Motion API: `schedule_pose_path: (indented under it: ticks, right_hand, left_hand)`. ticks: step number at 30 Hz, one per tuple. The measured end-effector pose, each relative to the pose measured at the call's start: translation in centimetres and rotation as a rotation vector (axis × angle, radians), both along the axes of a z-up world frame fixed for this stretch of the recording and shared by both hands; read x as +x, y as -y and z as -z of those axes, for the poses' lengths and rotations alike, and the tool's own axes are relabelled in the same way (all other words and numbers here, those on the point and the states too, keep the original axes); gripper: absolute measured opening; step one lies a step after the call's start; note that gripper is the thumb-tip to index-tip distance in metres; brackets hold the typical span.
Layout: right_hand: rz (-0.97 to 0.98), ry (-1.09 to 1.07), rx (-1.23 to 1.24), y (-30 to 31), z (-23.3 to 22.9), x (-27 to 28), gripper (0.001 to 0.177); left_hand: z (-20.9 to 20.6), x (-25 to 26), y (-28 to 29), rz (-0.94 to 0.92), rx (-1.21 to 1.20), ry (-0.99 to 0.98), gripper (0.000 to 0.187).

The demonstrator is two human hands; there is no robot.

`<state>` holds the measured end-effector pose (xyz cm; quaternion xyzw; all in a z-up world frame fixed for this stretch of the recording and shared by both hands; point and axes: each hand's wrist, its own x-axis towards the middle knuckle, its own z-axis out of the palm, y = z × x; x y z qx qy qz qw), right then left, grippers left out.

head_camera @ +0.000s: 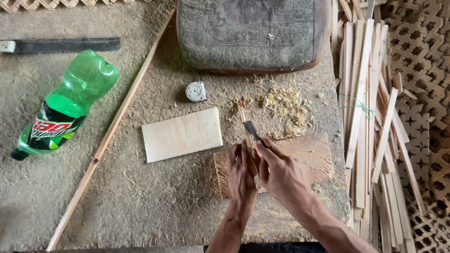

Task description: The person uses a red-handled knife to shave and shape a thin wooden stick on a wooden workbench. They repeatedly scrape the stick to remove shavings and refine its shape, occasionally rotating the stick to work on different sides. The person continues this process throughout the clip.

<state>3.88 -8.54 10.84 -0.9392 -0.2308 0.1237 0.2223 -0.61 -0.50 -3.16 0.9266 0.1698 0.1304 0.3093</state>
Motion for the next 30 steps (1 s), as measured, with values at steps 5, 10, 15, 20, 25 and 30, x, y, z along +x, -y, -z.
schedule_pose_path:
  ticks: [5,10,15,20,25,30]
  right_hand:
    - [-0.001,0.038,0.049,0.7,1.4,0.0,0.033]
    - [-0.006,0.067,0.082,1.7,2.8,-0.1,0.034]
    - [0.005,-0.004,0.138,2.7,4.4,0.6,0.035]
    - [-0.005,-0.007,0.006,1.3,1.4,-0.8,0.035]
    - [0.001,-0.020,0.007,0.9,3.6,0.1,0.033]
    - [0.020,-0.028,0.175,0.1,6.0,1.8,0.038]
  left_hand:
    - [-0.7,0.3,-0.4,0.009,0.051,0.019,0.039]
    - [-1.2,0.2,-0.4,0.038,0.060,0.040,0.038]
    - [-0.1,0.2,-0.6,0.025,0.095,0.046,0.038]
    - [-0.9,0.0,-0.6,0.031,0.065,0.065,0.035]
    - [-0.3,0.8,-0.7,0.041,0.091,0.068,0.036]
    - [-0.6,-0.2,-0.1,0.047,0.011,0.059,0.034]
